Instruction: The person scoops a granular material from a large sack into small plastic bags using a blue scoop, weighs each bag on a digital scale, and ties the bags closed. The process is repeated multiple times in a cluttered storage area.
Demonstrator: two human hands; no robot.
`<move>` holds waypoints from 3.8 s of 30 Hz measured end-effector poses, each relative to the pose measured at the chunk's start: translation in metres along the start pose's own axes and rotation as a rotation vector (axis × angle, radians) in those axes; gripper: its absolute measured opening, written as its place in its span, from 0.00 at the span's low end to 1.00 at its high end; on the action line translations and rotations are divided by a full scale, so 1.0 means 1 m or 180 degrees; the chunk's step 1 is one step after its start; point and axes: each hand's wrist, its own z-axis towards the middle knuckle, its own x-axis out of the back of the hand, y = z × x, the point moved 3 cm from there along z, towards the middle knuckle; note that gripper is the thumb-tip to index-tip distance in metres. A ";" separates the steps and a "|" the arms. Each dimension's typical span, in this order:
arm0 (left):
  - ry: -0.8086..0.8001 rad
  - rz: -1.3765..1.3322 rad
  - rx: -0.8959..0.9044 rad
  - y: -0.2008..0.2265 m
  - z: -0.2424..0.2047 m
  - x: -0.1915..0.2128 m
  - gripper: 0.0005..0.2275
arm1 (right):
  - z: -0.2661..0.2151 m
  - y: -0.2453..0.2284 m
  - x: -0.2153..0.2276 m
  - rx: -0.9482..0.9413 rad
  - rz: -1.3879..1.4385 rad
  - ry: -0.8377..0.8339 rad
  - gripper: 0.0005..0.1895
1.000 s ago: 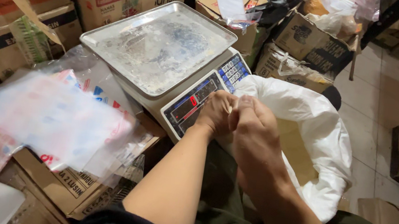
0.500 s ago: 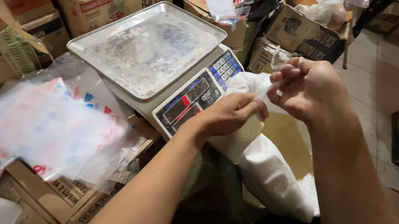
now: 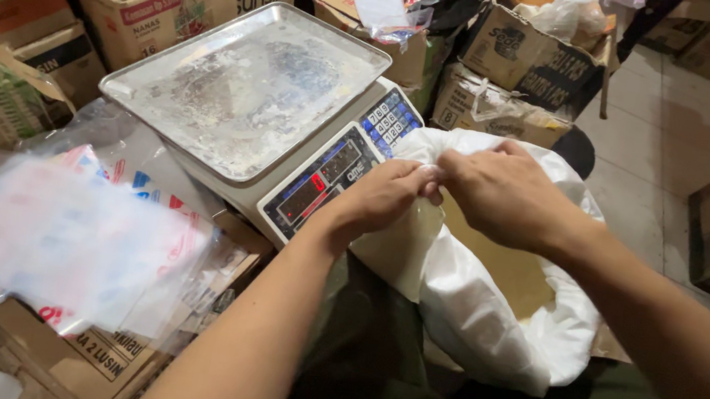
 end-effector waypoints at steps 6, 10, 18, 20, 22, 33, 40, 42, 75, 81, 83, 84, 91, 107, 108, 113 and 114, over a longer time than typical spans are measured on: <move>-0.0837 0.1305 -0.0051 0.050 -0.013 0.010 0.15 | -0.020 0.027 0.005 -0.0037 0.0438 -0.0349 0.17; -0.1055 0.2408 -0.1551 0.122 -0.038 0.002 0.16 | -0.051 0.071 -0.009 -0.0116 0.1647 -0.0518 0.19; -0.1023 0.0842 -0.1382 0.256 0.007 -0.050 0.07 | -0.082 0.141 -0.027 0.1443 0.6414 -0.0055 0.18; -0.0406 -0.0109 0.0165 0.259 0.031 -0.060 0.06 | -0.063 0.125 -0.027 0.2035 0.7436 0.0071 0.18; -0.0081 -0.0920 0.0869 0.260 0.047 -0.064 0.06 | -0.035 0.093 -0.025 0.2843 0.8633 -0.0250 0.17; 0.1699 -0.1649 0.0872 0.211 0.026 -0.021 0.05 | 0.041 -0.006 -0.025 0.1056 1.1015 0.0490 0.09; 0.2359 0.0371 0.0468 0.193 0.008 -0.011 0.08 | 0.013 0.006 -0.023 -0.0584 0.5120 0.2111 0.15; 0.2127 -0.0098 0.0268 0.184 0.004 -0.010 0.11 | 0.001 0.007 -0.009 -0.0299 0.4222 0.2181 0.13; 0.1806 0.3144 -0.1022 0.115 -0.081 -0.032 0.09 | 0.000 -0.030 -0.090 -0.2111 0.3651 0.2409 0.14; 0.1274 0.2970 -0.0470 0.120 -0.076 -0.014 0.04 | 0.004 -0.026 -0.090 -0.1874 0.3699 0.2357 0.09; 0.1593 0.2416 -0.0655 0.122 -0.078 -0.006 0.04 | 0.001 -0.024 -0.091 -0.1744 0.3423 0.2396 0.09; 0.1751 0.2137 -0.0740 0.122 -0.079 -0.003 0.04 | -0.001 -0.023 -0.093 -0.1738 0.3357 0.2388 0.10; 0.1946 0.1819 -0.0266 0.110 -0.069 -0.007 0.17 | -0.001 -0.030 -0.093 -0.1632 0.2655 0.2821 0.11; 0.1462 0.1484 -0.0258 0.087 -0.065 0.016 0.10 | 0.008 -0.004 -0.110 -0.1682 0.6756 0.0700 0.20; 0.1466 0.1424 -0.0027 0.084 -0.064 0.015 0.12 | 0.009 0.000 -0.109 -0.1621 0.6341 0.0809 0.20; 0.1092 0.1098 0.0163 0.081 -0.052 0.022 0.11 | 0.009 0.021 -0.085 -0.0651 0.5271 0.0819 0.15; 0.0929 0.0969 0.0203 0.079 -0.049 0.024 0.11 | 0.009 0.024 -0.078 -0.0279 0.5070 0.0683 0.14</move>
